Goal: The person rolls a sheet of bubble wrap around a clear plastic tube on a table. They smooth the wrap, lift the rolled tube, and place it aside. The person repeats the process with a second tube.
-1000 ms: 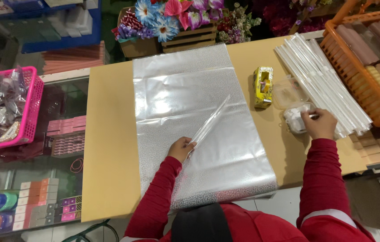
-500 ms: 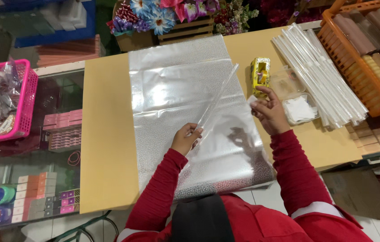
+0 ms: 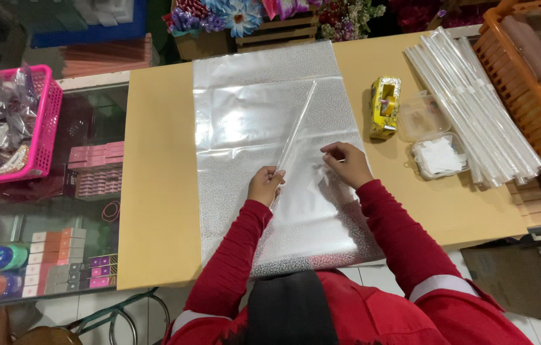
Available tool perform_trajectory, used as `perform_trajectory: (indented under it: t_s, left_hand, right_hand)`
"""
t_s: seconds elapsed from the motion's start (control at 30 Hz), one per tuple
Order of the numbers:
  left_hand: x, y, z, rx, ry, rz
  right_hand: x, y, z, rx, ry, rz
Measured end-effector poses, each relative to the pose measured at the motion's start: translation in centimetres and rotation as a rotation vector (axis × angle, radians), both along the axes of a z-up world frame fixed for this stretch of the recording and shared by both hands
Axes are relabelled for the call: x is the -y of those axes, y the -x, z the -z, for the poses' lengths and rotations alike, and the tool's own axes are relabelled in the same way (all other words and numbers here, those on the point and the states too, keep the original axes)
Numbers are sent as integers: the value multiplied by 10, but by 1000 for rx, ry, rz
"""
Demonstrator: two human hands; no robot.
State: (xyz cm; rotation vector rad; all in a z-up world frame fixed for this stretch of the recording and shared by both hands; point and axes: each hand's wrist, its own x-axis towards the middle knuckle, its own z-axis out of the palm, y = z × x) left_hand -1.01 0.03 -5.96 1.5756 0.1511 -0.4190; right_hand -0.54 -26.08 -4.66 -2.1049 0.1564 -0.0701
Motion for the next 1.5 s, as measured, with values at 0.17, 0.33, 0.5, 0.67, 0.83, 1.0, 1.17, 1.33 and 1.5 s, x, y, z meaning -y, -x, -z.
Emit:
perform_trajectory:
  t_s: [0.17, 0.33, 0.5, 0.67, 0.83, 1.0, 1.17, 1.33, 1.5]
  left_hand:
    - [1, -4, 32, -27, -55, -2]
    - [2, -4, 30, -24, -63, -1]
    - [3, -4, 26, -33, -57, -4]
    - [6, -2, 16, -22, 8, -16]
    - [6, 5, -12, 15, 58, -25]
    - [4, 4, -26, 69, 67, -83]
    - [-2, 2, -35, 84, 78, -118]
    - [0, 5, -43, 82, 77, -123]
    - [6, 5, -46, 33, 206, -106]
  right_hand:
    - [-4, 3, 31, 56, 323, -120]
    - [6, 11, 6, 37, 159, -163]
    - [-6, 21, -3, 103, 389, -401]
    - [-15, 23, 3, 89, 494, -357]
    - [-19, 18, -3, 1, 561, -408]
    - [-18, 15, 4, -79, 474, -369]
    - [-8, 6, 18, -52, 386, -304]
    - [-21, 11, 9, -24, 192, -195]
    - [-46, 15, -11, 20, -636, -3]
